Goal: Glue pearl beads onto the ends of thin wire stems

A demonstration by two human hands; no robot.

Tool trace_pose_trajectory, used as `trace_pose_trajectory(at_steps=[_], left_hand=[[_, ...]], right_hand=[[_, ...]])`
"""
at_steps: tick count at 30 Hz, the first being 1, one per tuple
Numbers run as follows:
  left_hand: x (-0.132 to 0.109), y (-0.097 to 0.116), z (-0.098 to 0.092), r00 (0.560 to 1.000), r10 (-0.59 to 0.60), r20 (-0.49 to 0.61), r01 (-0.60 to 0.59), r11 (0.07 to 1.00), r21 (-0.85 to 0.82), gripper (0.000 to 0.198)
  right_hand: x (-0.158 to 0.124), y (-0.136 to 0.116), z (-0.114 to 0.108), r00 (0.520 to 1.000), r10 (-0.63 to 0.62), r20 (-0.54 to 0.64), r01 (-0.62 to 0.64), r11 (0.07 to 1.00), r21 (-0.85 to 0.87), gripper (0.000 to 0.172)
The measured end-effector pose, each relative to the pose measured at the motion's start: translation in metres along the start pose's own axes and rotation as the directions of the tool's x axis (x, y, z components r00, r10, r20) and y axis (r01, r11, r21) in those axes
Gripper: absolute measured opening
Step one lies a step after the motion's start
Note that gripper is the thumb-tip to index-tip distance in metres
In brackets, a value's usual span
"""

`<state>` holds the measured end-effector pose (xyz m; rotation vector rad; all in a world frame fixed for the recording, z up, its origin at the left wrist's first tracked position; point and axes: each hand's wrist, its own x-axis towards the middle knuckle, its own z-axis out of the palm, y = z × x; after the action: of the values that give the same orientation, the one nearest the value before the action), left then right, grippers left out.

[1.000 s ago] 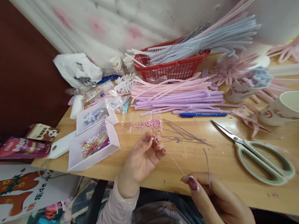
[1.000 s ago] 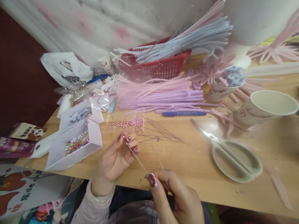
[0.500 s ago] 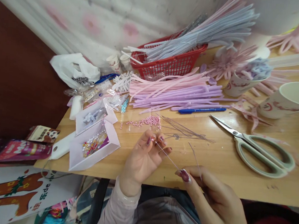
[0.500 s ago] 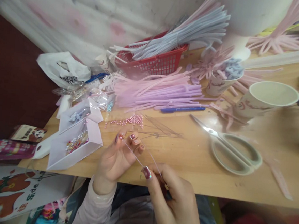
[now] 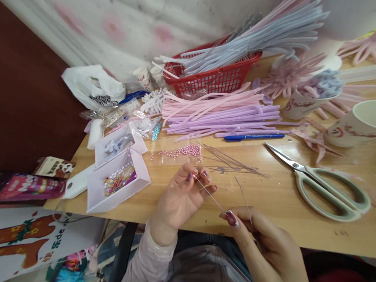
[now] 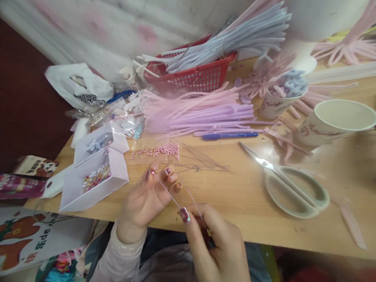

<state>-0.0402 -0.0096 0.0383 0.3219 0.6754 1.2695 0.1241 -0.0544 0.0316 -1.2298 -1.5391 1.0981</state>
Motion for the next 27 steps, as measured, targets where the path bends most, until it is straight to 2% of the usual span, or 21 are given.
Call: trace_pose_trajectory(at_steps=[9,27], left_hand=[[0.0003,-0.0014,0.0007,1.000,0.016,-0.020,-0.016,1.000,0.027,0.026],[0.0010,-0.0044,0.0016,0.999,0.026,0.044,-0.024,0.999,-0.033,0.016]], right_hand=[[-0.0016,0.0006,-0.0017,1.000,-0.001,0.022,0.001,1.000,-0.007,0.023],[-0.0023,0.0004,-0.0042,0.999,-0.031,0.036,0.032,0.999,-0.026,0.020]])
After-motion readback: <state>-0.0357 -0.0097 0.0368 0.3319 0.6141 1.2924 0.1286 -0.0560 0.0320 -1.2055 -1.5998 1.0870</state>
